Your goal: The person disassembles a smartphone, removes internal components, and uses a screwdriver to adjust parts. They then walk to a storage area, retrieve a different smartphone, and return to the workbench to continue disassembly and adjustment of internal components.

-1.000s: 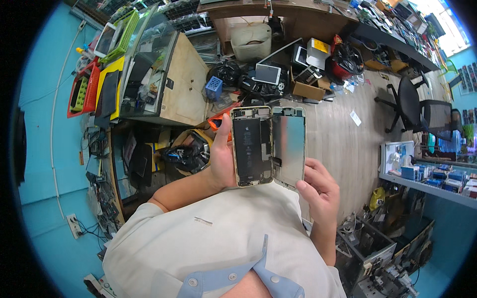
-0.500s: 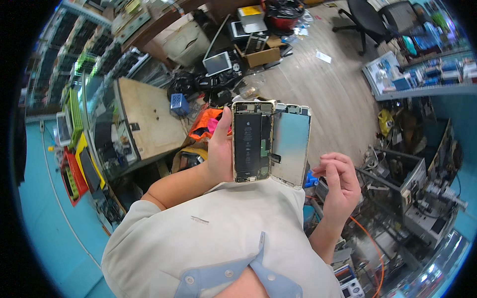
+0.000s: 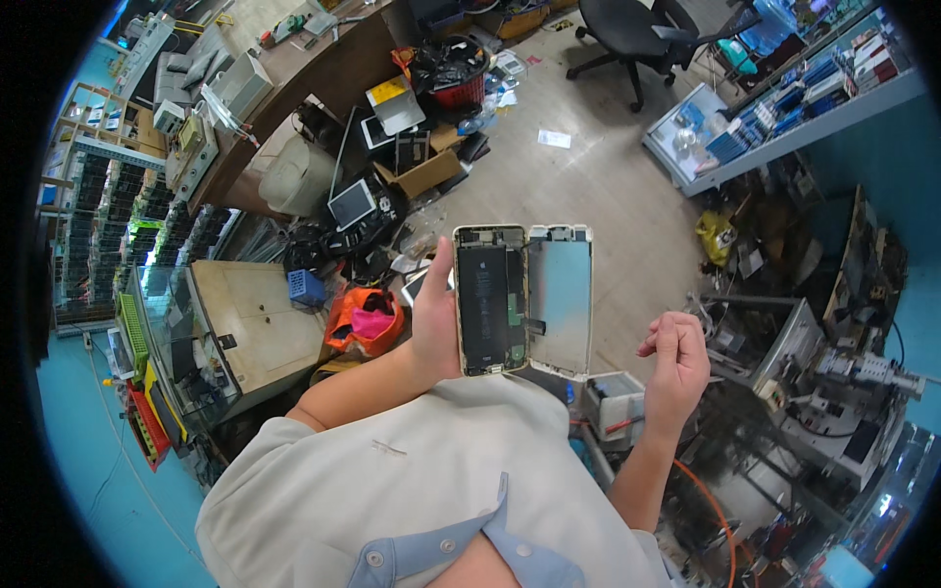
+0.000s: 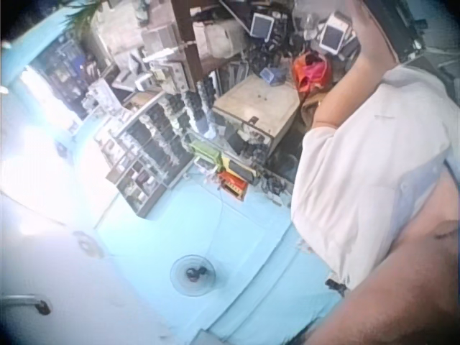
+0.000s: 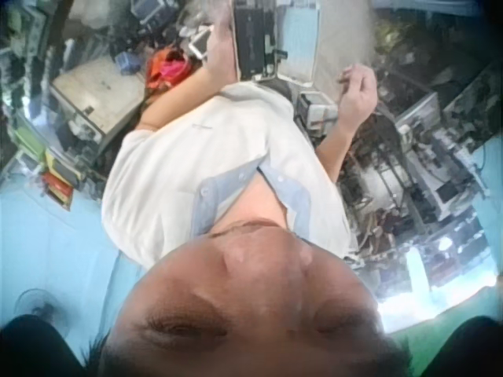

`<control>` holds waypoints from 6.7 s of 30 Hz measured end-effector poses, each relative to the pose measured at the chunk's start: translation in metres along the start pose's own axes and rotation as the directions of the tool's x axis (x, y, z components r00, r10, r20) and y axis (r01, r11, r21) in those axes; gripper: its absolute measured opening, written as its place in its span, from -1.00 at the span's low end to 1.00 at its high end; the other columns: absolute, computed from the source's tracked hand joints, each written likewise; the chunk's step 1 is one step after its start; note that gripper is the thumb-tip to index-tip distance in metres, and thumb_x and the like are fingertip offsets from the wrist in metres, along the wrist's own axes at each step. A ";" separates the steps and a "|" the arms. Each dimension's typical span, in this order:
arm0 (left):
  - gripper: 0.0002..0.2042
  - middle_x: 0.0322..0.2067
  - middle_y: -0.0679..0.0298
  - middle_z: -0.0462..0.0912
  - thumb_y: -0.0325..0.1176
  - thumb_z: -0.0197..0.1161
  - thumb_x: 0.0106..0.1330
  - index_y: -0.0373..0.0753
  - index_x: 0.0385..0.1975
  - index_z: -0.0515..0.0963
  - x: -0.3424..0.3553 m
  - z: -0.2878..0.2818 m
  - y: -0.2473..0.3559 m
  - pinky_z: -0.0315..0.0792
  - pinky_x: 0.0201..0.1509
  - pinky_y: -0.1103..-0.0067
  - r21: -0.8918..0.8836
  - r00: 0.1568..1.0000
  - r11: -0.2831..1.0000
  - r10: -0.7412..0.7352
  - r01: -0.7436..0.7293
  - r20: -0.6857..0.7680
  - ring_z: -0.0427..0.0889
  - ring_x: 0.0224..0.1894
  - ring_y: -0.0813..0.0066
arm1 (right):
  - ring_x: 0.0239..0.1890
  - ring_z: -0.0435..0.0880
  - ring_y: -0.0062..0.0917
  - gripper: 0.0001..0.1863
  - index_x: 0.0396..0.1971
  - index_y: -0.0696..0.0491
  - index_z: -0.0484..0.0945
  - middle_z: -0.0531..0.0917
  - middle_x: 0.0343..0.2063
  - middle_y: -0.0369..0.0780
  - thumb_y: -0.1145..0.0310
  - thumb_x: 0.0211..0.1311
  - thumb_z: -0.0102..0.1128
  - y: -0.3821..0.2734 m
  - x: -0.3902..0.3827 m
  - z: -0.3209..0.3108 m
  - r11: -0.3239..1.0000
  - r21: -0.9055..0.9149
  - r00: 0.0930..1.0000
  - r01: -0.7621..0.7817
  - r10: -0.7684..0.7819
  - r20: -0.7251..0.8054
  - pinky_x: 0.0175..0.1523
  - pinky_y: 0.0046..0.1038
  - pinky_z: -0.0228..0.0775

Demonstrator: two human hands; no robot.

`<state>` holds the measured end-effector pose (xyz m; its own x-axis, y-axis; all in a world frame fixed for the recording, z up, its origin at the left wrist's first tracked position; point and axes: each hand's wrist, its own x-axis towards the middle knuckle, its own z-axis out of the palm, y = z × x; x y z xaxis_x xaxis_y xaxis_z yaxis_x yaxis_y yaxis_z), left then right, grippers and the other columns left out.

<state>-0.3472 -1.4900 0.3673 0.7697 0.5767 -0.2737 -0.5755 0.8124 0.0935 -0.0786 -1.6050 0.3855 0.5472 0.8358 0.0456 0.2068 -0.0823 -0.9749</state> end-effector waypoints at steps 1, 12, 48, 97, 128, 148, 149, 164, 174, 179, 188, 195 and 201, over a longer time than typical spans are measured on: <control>-0.10 0.32 0.11 0.72 0.56 -0.10 0.56 -0.14 0.49 0.55 0.014 0.000 -0.003 0.63 0.40 0.08 -0.009 1.000 1.000 -0.015 0.016 0.028 0.75 0.28 0.11 | -0.31 0.62 -0.64 -0.73 -0.30 0.23 0.60 0.64 -0.13 -0.21 0.43 0.71 0.19 0.001 0.015 -0.009 0.999 -0.034 0.999 0.027 -0.026 0.018 -0.19 -0.53 0.56; -0.15 0.21 0.13 0.77 0.54 -0.11 0.58 -0.09 0.45 0.57 0.154 0.014 0.043 0.73 0.26 0.12 0.097 0.979 0.994 0.076 -0.059 -0.189 0.81 0.19 0.13 | -0.35 0.70 -0.63 -0.83 -0.26 0.22 0.65 0.71 -0.31 -0.25 0.47 0.59 0.34 0.073 0.165 0.040 0.995 -0.058 0.975 -0.075 0.085 0.203 -0.19 -0.52 0.57; -0.10 0.40 0.04 0.65 0.53 -0.18 0.61 -0.17 0.56 0.45 0.824 0.120 0.579 0.63 0.41 0.01 -0.008 0.891 0.907 0.412 -0.421 -0.188 0.71 0.36 0.02 | 0.72 0.13 0.08 -0.10 0.58 -0.11 0.48 0.18 0.71 0.03 -0.23 0.34 0.46 0.416 1.186 0.182 0.221 -0.972 0.784 0.087 0.587 0.203 0.69 0.19 0.11; -0.18 0.41 0.13 0.63 0.41 -0.12 0.67 -0.17 0.62 0.36 1.271 0.108 0.932 0.55 0.47 0.06 -0.057 0.910 0.940 0.309 -0.336 -0.276 0.68 0.38 0.13 | 0.50 0.51 0.09 0.37 0.54 0.23 0.27 0.56 0.39 0.21 0.08 -0.34 0.90 0.451 1.573 0.255 0.066 -0.937 0.683 -0.343 0.702 -0.200 0.59 -0.04 0.37; -0.31 0.41 0.17 0.61 0.21 -0.20 0.81 -0.23 0.62 0.34 1.421 -0.143 0.814 0.56 0.44 0.38 -0.274 0.890 0.868 0.449 -0.414 0.079 0.65 0.36 0.40 | 0.06 0.73 0.23 0.21 0.38 0.09 0.40 0.73 -0.06 0.14 0.12 -0.42 0.86 0.552 1.541 0.268 0.350 -0.931 0.866 0.107 0.427 0.261 0.17 0.11 0.55; -0.20 0.35 0.14 0.68 0.42 -0.11 0.67 -0.14 0.55 0.47 1.364 -0.134 0.759 0.63 0.39 0.13 -0.258 0.720 0.753 0.656 -0.605 0.226 0.73 0.33 0.18 | 0.14 0.76 -0.21 -0.59 0.21 0.14 0.71 0.72 0.15 -0.01 0.39 0.42 0.49 0.468 1.654 0.436 0.795 -0.102 0.543 0.598 -0.308 0.782 0.11 -0.31 0.66; -0.22 0.36 0.13 0.68 0.41 -0.11 0.68 -0.15 0.53 0.49 1.361 -0.137 0.757 0.63 0.41 0.12 -0.319 0.681 0.740 0.671 -0.592 0.292 0.72 0.34 0.17 | 0.09 0.79 -0.26 -0.62 0.16 0.16 0.74 0.74 0.13 -0.02 0.42 0.41 0.52 0.453 1.666 0.456 0.776 -0.018 0.519 0.630 -0.403 0.754 0.02 -0.36 0.69; -0.12 0.56 0.07 0.46 0.47 -0.24 0.66 -0.17 0.63 0.36 1.324 -0.128 0.760 0.39 0.60 -0.11 -0.179 0.566 0.566 0.823 -0.805 0.056 0.51 0.55 0.00 | 0.10 0.70 -0.23 -0.77 -0.18 0.11 0.81 0.75 0.08 -0.16 0.48 0.14 0.36 0.255 1.720 0.818 -0.291 0.328 -0.437 0.899 -0.534 0.724 0.19 -0.24 0.66; -0.11 0.62 0.13 0.38 0.45 -0.23 0.67 -0.15 0.71 0.22 1.323 -0.111 0.764 0.36 0.64 0.00 -0.145 0.519 0.515 0.855 -0.845 0.010 0.43 0.60 0.06 | 0.07 0.72 -0.20 -0.86 -0.24 0.10 0.74 0.74 -0.11 -0.14 0.48 0.26 0.25 0.254 1.722 0.847 -0.443 0.342 -0.495 0.829 -0.295 0.817 0.16 -0.18 0.66; -0.16 0.51 0.18 0.50 0.39 -0.16 0.70 -0.17 0.70 0.22 1.323 -0.106 0.768 0.42 0.62 0.16 -0.036 0.505 0.504 0.862 -0.863 -0.034 0.54 0.51 0.24 | 0.02 0.74 -0.13 -0.86 -0.13 0.09 0.62 0.71 -0.16 -0.10 0.42 0.37 0.24 0.249 1.734 0.846 -0.310 0.376 -0.485 0.873 -0.480 0.731 0.12 -0.12 0.65; -0.14 0.62 0.14 0.36 0.38 -0.24 0.72 -0.23 0.73 0.12 1.332 -0.109 0.765 0.35 0.66 0.13 0.003 0.512 0.514 0.855 -0.858 -0.087 0.44 0.59 0.17 | -0.23 0.86 -0.38 -0.75 0.15 0.24 0.42 0.82 -0.04 0.08 0.48 0.65 0.19 0.219 1.690 0.730 0.775 0.621 0.253 0.118 -0.629 0.735 -0.09 -0.43 0.74; -0.14 0.55 0.22 0.45 0.37 -0.26 0.73 -0.20 0.74 0.11 1.338 -0.121 0.761 0.42 0.59 0.23 -0.069 0.519 0.517 0.855 -0.853 -0.017 0.53 0.48 0.32 | -0.12 0.84 -0.46 -0.75 0.06 0.23 0.47 0.78 0.01 0.00 0.61 0.54 0.35 0.263 1.613 0.628 0.931 0.366 0.151 -0.009 -0.360 0.920 0.00 -0.40 0.79; -0.14 0.51 0.22 0.48 0.37 -0.29 0.74 -0.23 0.74 0.11 1.343 -0.119 0.762 0.37 0.61 0.31 -0.003 0.508 0.511 0.853 -0.859 -0.119 0.52 0.47 0.36 | 0.06 0.82 -0.48 -0.78 0.03 0.31 0.52 0.76 0.04 -0.03 0.65 0.52 0.36 0.296 1.594 0.615 0.922 0.352 0.145 0.160 -0.374 0.916 0.13 -0.43 0.82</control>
<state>0.2148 -0.1066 -0.0428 -0.1326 0.9759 -0.1730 -0.9566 -0.0804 0.2800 0.3562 0.0370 0.0353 -0.7410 0.6491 0.1719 -0.0065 0.2490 -0.9685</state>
